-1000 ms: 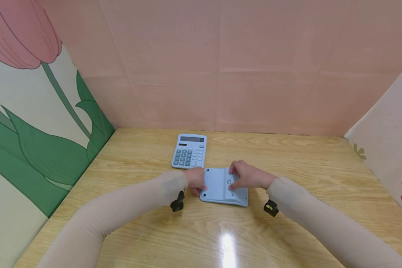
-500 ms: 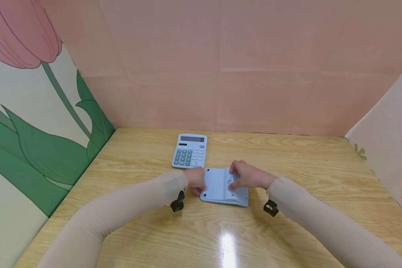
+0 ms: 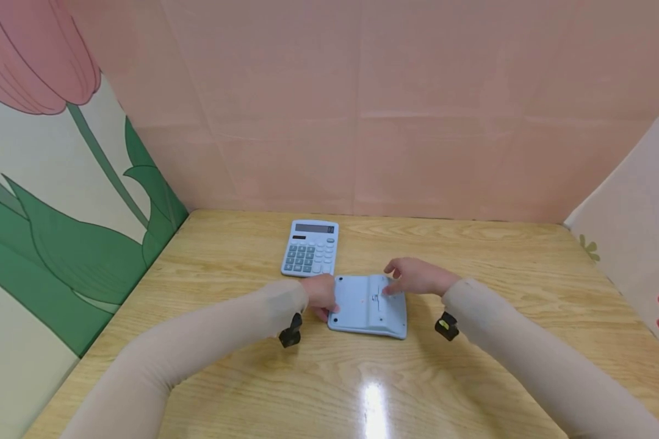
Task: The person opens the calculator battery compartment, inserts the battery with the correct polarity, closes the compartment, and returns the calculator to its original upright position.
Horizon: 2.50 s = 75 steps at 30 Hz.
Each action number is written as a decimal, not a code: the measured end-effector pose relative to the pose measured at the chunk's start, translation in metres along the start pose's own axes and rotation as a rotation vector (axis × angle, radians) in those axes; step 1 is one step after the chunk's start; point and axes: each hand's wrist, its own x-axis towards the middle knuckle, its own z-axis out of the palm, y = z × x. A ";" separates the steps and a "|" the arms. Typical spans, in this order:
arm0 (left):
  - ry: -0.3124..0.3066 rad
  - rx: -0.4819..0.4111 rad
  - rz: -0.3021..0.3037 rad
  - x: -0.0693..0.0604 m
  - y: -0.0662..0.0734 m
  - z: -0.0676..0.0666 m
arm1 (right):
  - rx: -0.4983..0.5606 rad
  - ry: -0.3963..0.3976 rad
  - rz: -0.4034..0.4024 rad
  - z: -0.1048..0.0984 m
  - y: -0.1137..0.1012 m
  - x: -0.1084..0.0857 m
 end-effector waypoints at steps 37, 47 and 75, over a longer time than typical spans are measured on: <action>-0.002 -0.017 0.002 0.002 0.000 0.000 | -0.215 -0.172 0.100 -0.005 -0.031 0.016; -0.003 -0.032 0.008 -0.001 0.000 0.000 | -0.349 -0.165 0.167 0.000 -0.049 0.019; 0.006 -0.013 -0.008 -0.001 0.001 0.001 | 0.083 -0.102 0.046 -0.006 0.031 0.008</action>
